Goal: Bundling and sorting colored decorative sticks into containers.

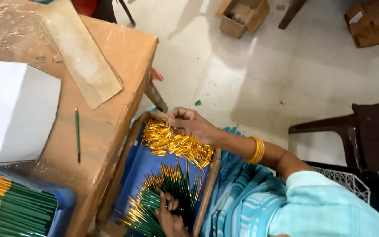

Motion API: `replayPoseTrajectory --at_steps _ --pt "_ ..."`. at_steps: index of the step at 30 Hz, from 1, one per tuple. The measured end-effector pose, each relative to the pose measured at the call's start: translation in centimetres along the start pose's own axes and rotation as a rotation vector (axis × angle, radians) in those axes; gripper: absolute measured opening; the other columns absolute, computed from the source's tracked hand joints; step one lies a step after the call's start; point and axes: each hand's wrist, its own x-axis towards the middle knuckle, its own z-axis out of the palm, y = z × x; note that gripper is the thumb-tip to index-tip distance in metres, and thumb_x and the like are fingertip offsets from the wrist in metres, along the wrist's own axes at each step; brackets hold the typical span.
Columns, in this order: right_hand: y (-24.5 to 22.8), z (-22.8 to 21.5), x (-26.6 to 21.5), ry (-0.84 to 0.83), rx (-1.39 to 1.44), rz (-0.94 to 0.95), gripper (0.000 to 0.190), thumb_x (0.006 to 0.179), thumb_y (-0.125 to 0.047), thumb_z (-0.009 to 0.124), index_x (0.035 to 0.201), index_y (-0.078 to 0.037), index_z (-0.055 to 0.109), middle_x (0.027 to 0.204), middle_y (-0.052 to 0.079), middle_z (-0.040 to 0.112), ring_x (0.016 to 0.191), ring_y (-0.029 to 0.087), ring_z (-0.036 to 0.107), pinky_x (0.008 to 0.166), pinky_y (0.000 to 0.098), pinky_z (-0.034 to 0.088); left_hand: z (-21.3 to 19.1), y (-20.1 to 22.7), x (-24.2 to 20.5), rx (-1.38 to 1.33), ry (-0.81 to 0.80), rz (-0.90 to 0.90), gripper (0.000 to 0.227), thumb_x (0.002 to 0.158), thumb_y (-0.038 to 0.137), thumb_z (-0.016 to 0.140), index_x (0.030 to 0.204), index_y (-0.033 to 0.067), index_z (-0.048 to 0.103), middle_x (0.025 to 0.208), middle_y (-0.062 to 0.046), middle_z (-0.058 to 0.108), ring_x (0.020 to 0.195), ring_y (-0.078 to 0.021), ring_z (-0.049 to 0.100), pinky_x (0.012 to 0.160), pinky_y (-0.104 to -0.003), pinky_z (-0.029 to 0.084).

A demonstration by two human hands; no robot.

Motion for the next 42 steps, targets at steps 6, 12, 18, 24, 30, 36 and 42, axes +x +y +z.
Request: replayPoseTrajectory --at_steps 6,12,18,24,30,36,42 --pt "1.5 -0.6 0.2 -0.041 0.051 0.107 0.019 0.099 -0.029 0.066 0.106 -0.012 0.061 0.102 0.005 0.072 0.088 0.015 0.073 0.076 0.03 0.062 -2.0 -1.4 1.6 -0.005 0.066 0.066 0.029 0.097 0.012 0.064 0.126 0.0064 0.062 0.073 -0.001 0.055 0.053 -0.0063 0.04 0.045 -0.024 0.028" --pt "4.8 -0.3 0.7 -0.141 -0.12 0.157 0.019 0.099 -0.023 0.068 0.109 -0.008 0.063 0.097 0.006 0.075 0.086 0.014 0.073 0.073 0.0297 0.062 -0.8 -1.4 1.5 -0.073 0.082 0.088 0.037 0.091 0.007 0.069 0.127 0.0105 0.063 0.074 -0.002 0.057 0.051 -0.0076 0.042 0.045 -0.024 0.031" --pt "7.7 -0.9 1.3 -0.16 -0.28 0.238 0.016 0.098 -0.019 0.069 0.109 -0.007 0.069 0.097 0.002 0.075 0.086 0.011 0.071 0.072 0.0271 0.059 -0.9 -1.7 0.6 -0.065 0.077 0.071 0.04 0.091 0.007 0.069 0.13 0.013 0.061 0.075 -0.001 0.058 0.052 -0.0067 0.044 0.044 -0.023 0.033" --pt "8.0 1.7 0.3 -0.239 -0.338 0.235 0.013 0.1 -0.018 0.07 0.108 -0.008 0.069 0.096 0.001 0.073 0.086 0.01 0.07 0.071 0.0258 0.057 2.5 0.5 -1.9 -0.053 0.043 0.075 0.038 0.093 0.004 0.07 0.129 0.0073 0.06 0.075 -0.003 0.06 0.051 -0.0066 0.045 0.044 -0.022 0.033" --pt "7.7 3.0 1.3 -0.309 -0.316 0.258 0.01 0.102 -0.016 0.067 0.104 -0.007 0.065 0.095 0.005 0.074 0.086 0.013 0.072 0.07 0.0281 0.059 4.3 1.9 -4.3 -0.104 0.005 0.029 0.039 0.092 0.005 0.071 0.129 0.0014 0.061 0.071 -0.008 0.064 0.044 -0.0084 0.045 0.039 -0.021 0.03" --pt "6.7 5.0 1.8 -0.317 -0.279 0.359 0.01 0.104 -0.019 0.064 0.102 -0.009 0.062 0.098 0.009 0.075 0.089 0.016 0.075 0.073 0.0289 0.061 5.1 3.0 -5.8 -0.166 -0.091 0.013 0.036 0.097 0.01 0.07 0.13 -0.0022 0.062 0.07 -0.008 0.064 0.043 -0.0069 0.043 0.039 -0.021 0.03" --pt "6.2 5.3 1.7 -0.385 -0.312 0.433 0.012 0.103 -0.021 0.064 0.102 -0.009 0.063 0.098 0.009 0.076 0.086 0.016 0.074 0.073 0.0302 0.061 5.4 3.5 -5.9 -0.169 -0.119 -0.008 0.033 0.098 0.012 0.069 0.128 -0.0013 0.064 0.068 -0.007 0.063 0.043 -0.0056 0.042 0.039 -0.019 0.029"
